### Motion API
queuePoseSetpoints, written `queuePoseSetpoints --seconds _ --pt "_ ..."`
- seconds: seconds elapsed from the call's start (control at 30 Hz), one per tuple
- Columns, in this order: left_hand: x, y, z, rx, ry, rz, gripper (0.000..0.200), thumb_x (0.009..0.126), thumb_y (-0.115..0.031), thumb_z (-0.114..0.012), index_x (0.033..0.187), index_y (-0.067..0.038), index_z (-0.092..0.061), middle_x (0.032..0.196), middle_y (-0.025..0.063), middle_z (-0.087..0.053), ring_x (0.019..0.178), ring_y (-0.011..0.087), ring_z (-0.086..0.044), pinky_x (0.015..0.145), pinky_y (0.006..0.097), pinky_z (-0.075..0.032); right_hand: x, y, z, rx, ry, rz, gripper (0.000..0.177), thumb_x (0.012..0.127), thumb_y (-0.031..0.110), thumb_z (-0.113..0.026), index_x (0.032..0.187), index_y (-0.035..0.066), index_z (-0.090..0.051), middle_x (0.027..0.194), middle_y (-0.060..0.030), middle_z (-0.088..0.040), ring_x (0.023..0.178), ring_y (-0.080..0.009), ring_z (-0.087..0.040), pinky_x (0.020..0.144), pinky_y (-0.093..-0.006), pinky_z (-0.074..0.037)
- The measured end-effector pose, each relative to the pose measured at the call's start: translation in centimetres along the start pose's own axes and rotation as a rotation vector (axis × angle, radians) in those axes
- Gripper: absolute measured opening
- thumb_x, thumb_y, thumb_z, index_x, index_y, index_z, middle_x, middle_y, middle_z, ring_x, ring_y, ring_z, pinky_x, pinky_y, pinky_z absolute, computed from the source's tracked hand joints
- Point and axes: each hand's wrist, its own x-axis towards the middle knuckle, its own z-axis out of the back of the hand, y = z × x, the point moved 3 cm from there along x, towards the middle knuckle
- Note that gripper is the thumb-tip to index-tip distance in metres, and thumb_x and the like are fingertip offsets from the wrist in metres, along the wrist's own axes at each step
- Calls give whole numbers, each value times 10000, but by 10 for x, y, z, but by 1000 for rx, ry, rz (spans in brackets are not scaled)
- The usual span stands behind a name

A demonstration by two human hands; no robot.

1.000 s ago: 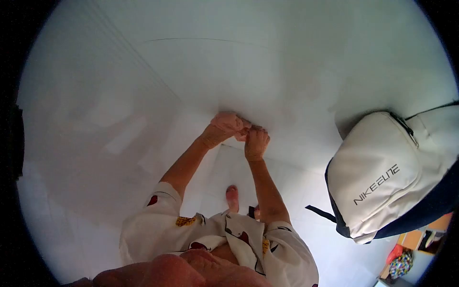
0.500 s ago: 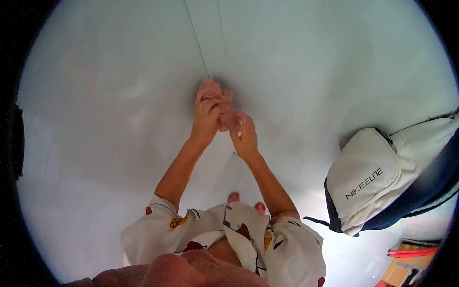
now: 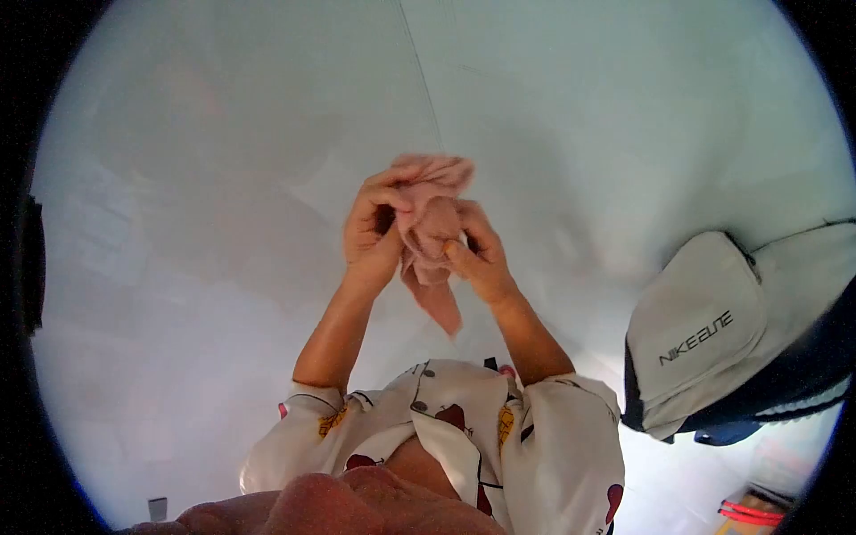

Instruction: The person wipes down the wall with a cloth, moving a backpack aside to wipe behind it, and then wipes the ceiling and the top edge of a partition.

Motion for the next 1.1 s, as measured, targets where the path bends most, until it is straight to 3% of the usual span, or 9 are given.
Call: queuePoseSetpoints --seconds 0.17,0.37,0.4,0.5,0.7,0.87,0.93,1.0,1.1 --pt "35 7 10 847 258 -187 364 831 60 -615 1160 -94 -596 1448 105 -512 1331 327 -475 1102 530 -348 39 -20 -22 -48 -454 68 266 975 110 -526 1222 10 -530 1252 -66 -525 1117 -198 -515 962 -359 -432" --pt "16 5 59 1537 275 -218 477 895 -124 -675 1355 -170 -558 1540 36 -436 1437 303 -364 1165 597 -212 77 -210 19 -919 -617 34 263 920 202 -598 1064 -17 -570 1018 -175 -604 935 -301 -559 860 -396 -449" --pt "17 -4 71 1609 270 -240 488 903 -150 -679 1373 -180 -551 1554 34 -421 1447 298 -353 1171 591 -201 86 -213 18 -752 -701 179 284 888 242 -635 1032 0 -600 966 -204 -632 944 -354 -564 846 -442 -445" --pt "19 -49 112 1821 165 -292 495 936 -196 -665 1413 -186 -533 1566 37 -416 1459 287 -349 1187 566 -173 96 -210 37 -994 -432 315 350 917 229 -615 1177 5 -548 1170 -197 -554 1071 -341 -514 879 -435 -427" --pt "29 -93 166 1962 42 -330 432 969 -203 -625 1395 -179 -560 1531 46 -471 1439 294 -390 1202 523 -165 92 -167 44 -1409 -111 407 351 846 289 -682 1139 104 -629 1208 -168 -576 1066 -382 -523 859 -523 -408" --pt "26 -84 165 2257 62 -234 422 1001 -336 -556 1398 -195 -570 1546 63 -448 1455 300 -365 1209 523 -151 85 -250 58 -1022 -183 538 367 821 211 -694 1147 63 -613 1289 -222 -500 1178 -416 -459 925 -557 -391" --pt "22 -99 163 2371 4 -287 459 999 -384 -544 1416 -193 -554 1555 69 -433 1464 309 -345 1213 540 -136 95 -284 43 -995 -241 255 435 842 206 -657 1192 -33 -560 1338 -231 -468 1175 -428 -446 969 -557 -379" --pt "13 -108 162 2424 80 -250 497 994 -422 -539 1432 -188 -539 1566 76 -413 1475 320 -322 1215 560 -120 77 -292 31 -774 -308 487 657 881 261 -595 1387 -99 -379 1303 -247 -472 1165 -384 -461 1035 -547 -318" --pt "7 -114 162 2411 93 -255 505 987 -425 -547 1434 -191 -534 1576 78 -394 1487 332 -292 1213 587 -108 85 -250 13 -830 -356 456 616 827 334 -666 1269 -65 -511 1265 -272 -489 1144 -407 -466 970 -527 -374"
